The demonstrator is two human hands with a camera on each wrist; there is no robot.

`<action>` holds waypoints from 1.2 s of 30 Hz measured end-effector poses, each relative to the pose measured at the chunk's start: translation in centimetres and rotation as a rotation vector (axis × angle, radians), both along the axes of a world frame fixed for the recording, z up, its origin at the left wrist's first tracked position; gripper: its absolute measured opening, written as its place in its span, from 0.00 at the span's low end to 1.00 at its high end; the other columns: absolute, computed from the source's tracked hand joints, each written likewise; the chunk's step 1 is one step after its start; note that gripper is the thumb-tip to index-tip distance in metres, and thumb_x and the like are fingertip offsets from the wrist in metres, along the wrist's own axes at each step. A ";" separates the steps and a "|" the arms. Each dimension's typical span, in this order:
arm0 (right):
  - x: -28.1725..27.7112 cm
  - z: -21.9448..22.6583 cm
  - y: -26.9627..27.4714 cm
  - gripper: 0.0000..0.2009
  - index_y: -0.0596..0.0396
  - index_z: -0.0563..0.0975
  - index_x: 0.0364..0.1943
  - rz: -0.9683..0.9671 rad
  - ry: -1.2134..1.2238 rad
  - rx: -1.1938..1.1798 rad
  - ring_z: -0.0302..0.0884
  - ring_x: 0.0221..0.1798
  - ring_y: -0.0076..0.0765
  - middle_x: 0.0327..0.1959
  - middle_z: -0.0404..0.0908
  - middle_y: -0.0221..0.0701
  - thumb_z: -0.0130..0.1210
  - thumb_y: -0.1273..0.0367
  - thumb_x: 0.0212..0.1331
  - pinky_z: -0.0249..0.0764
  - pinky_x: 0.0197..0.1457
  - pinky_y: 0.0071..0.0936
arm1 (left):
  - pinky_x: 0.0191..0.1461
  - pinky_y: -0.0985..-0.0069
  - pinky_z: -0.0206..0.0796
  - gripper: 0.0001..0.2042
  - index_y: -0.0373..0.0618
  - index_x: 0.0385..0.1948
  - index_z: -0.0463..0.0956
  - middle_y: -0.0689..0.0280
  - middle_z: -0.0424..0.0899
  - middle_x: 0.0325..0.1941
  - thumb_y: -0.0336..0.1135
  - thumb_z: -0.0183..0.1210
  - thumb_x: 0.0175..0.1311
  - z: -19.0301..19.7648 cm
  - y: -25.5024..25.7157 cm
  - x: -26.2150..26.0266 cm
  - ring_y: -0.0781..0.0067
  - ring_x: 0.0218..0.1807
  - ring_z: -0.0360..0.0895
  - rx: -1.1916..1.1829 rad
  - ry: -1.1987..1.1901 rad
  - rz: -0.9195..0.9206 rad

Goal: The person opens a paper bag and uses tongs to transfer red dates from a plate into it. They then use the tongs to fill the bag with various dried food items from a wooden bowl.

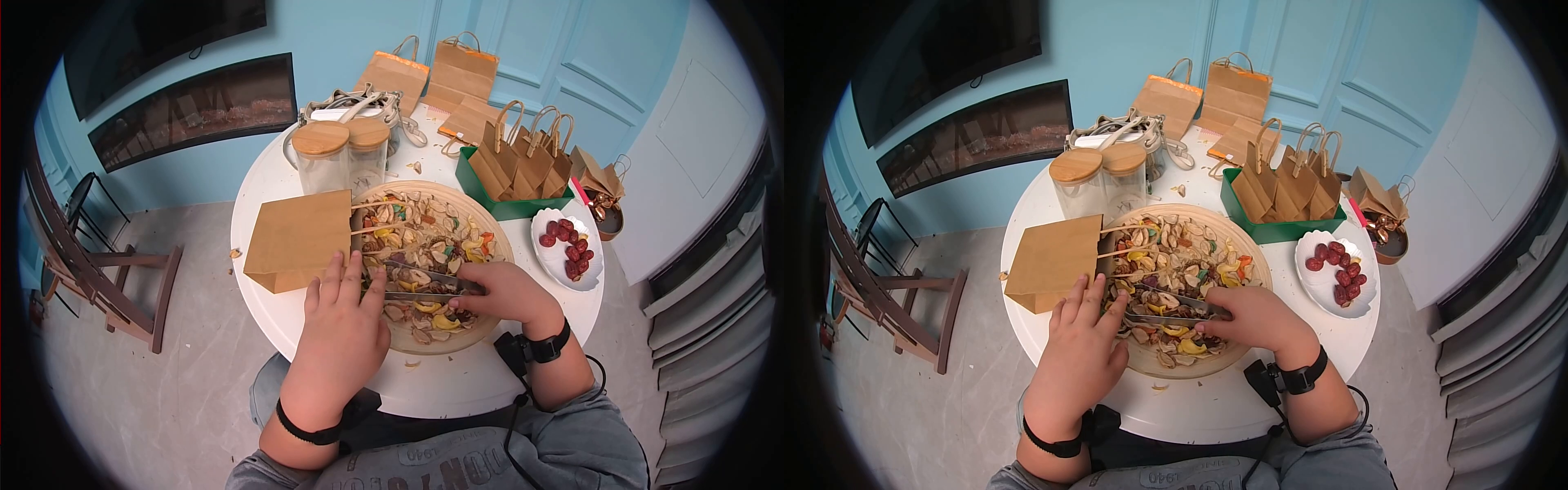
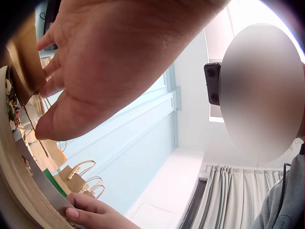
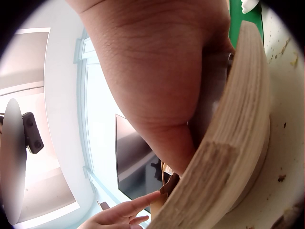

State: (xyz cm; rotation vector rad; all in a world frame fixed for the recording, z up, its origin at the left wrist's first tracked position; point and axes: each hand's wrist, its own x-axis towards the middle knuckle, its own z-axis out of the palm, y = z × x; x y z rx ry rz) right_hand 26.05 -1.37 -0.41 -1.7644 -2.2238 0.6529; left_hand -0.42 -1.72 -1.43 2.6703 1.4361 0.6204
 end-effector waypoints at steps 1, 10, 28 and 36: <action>0.0 0.0 0.0 0.18 0.54 0.74 0.33 0.001 0.002 0.001 0.78 0.31 0.47 0.26 0.79 0.37 0.64 0.53 0.57 0.71 0.36 0.38 | 0.74 0.48 0.50 0.29 0.44 0.64 0.70 0.47 0.62 0.72 0.33 0.59 0.56 0.0 0.0 0.0 0.44 0.76 0.55 -0.004 0.004 -0.001; 0.1 -0.2 0.1 0.19 0.54 0.74 0.32 0.010 -0.002 0.013 0.78 0.31 0.47 0.25 0.78 0.37 0.64 0.53 0.57 0.71 0.35 0.38 | 0.74 0.47 0.51 0.28 0.45 0.63 0.71 0.49 0.65 0.71 0.33 0.59 0.56 0.0 0.0 0.0 0.44 0.76 0.55 0.000 0.006 -0.003; 0.1 -0.3 0.0 0.19 0.55 0.74 0.31 0.006 0.033 0.040 0.75 0.27 0.43 0.22 0.75 0.36 0.66 0.55 0.55 0.69 0.32 0.35 | 0.74 0.47 0.51 0.28 0.44 0.63 0.72 0.48 0.68 0.69 0.34 0.59 0.57 -0.3 0.0 -0.1 0.45 0.75 0.57 0.010 0.022 -0.021; 0.0 -0.3 0.0 0.19 0.56 0.74 0.31 0.001 0.025 0.047 0.75 0.27 0.44 0.22 0.76 0.37 0.66 0.54 0.55 0.69 0.32 0.35 | 0.74 0.48 0.50 0.28 0.45 0.63 0.72 0.49 0.68 0.70 0.35 0.59 0.57 -0.4 -0.1 -0.1 0.46 0.75 0.57 -0.011 0.027 -0.026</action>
